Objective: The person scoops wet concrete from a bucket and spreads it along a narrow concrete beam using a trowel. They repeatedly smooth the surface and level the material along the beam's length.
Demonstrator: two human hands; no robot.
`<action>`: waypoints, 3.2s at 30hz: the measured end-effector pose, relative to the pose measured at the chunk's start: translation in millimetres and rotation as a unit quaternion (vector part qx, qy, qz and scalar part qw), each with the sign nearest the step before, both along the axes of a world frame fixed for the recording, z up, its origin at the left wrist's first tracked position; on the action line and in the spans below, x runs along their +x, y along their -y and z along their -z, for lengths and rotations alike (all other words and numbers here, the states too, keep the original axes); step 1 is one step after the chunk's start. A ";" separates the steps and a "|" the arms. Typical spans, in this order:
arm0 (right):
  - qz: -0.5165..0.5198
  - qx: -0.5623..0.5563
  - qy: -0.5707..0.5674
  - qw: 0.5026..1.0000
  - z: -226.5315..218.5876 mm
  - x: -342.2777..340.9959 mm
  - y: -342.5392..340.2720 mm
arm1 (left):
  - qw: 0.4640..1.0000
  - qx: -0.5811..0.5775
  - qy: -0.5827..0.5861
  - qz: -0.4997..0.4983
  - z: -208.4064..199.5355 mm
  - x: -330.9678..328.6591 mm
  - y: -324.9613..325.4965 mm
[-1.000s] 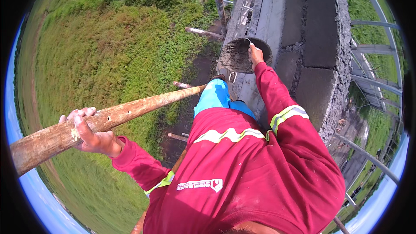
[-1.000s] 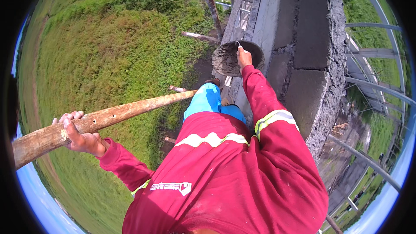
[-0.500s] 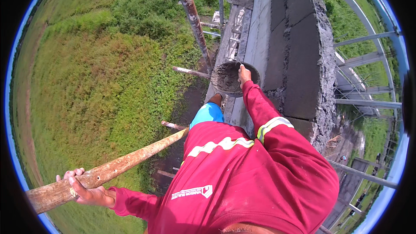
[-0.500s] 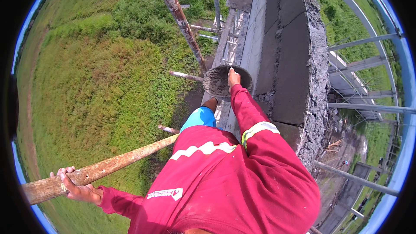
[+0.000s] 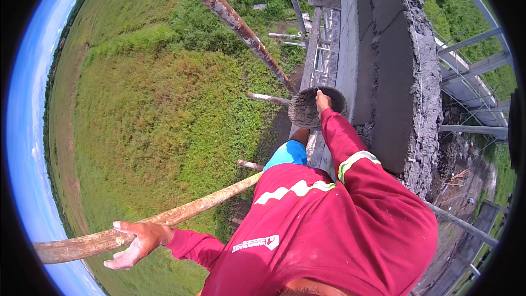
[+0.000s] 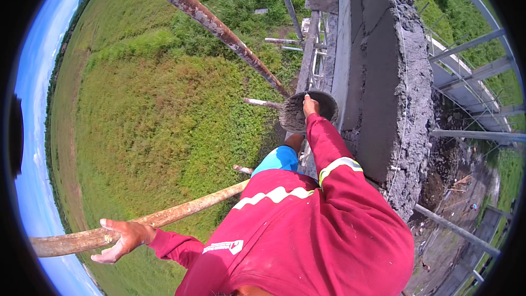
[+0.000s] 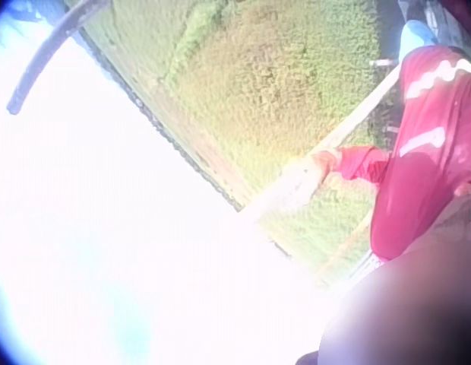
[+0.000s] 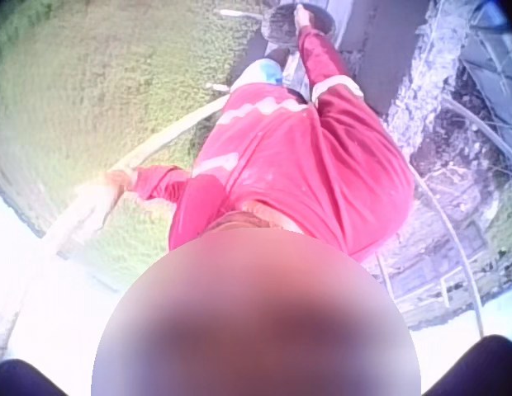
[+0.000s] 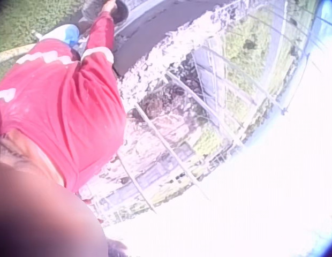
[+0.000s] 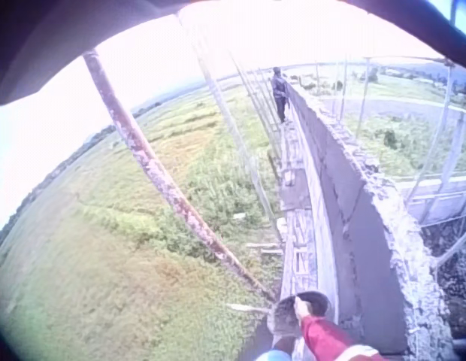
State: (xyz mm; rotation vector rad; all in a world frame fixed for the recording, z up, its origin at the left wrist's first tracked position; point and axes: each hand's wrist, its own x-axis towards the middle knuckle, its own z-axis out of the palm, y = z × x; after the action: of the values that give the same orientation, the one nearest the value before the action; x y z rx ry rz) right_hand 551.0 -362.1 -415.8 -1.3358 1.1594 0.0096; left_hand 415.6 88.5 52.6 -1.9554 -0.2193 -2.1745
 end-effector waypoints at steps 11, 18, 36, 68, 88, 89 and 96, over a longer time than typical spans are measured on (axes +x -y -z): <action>-0.010 -0.073 -0.039 0.997 30.7 14.2 8.6 | 0.518 -0.359 -0.298 0.717 -58.4 437.4 215.9; 0.029 -0.025 -0.030 0.999 10.3 45.8 18.6 | 0.455 -0.345 -0.284 0.771 -38.3 469.3 174.5; 0.016 0.042 0.060 0.997 -43.2 186.1 113.3 | 0.430 -0.383 -0.255 0.776 -26.7 418.1 188.4; -0.038 0.065 0.031 0.997 -4.0 358.5 228.1 | 0.625 -0.417 -0.189 0.633 -39.4 401.9 219.7; -0.034 -0.013 -0.012 0.999 7.2 369.9 254.0 | 0.642 -0.319 -0.311 0.624 -39.4 916.2 512.7; -0.028 -0.022 -0.031 0.999 4.6 368.6 256.9 | 0.631 -0.327 -0.317 0.628 -42.9 945.0 519.3; -0.098 -0.029 -0.009 0.995 -12.3 366.9 275.5 | 0.558 -0.344 -0.184 0.733 -26.3 1019.9 532.5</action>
State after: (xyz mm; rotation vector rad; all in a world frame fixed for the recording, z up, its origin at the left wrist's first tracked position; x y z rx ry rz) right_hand 917.9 -637.7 -403.5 -1.5002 1.0468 0.1311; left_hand 1435.5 -444.0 79.0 -3.8878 1.3696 -2.2204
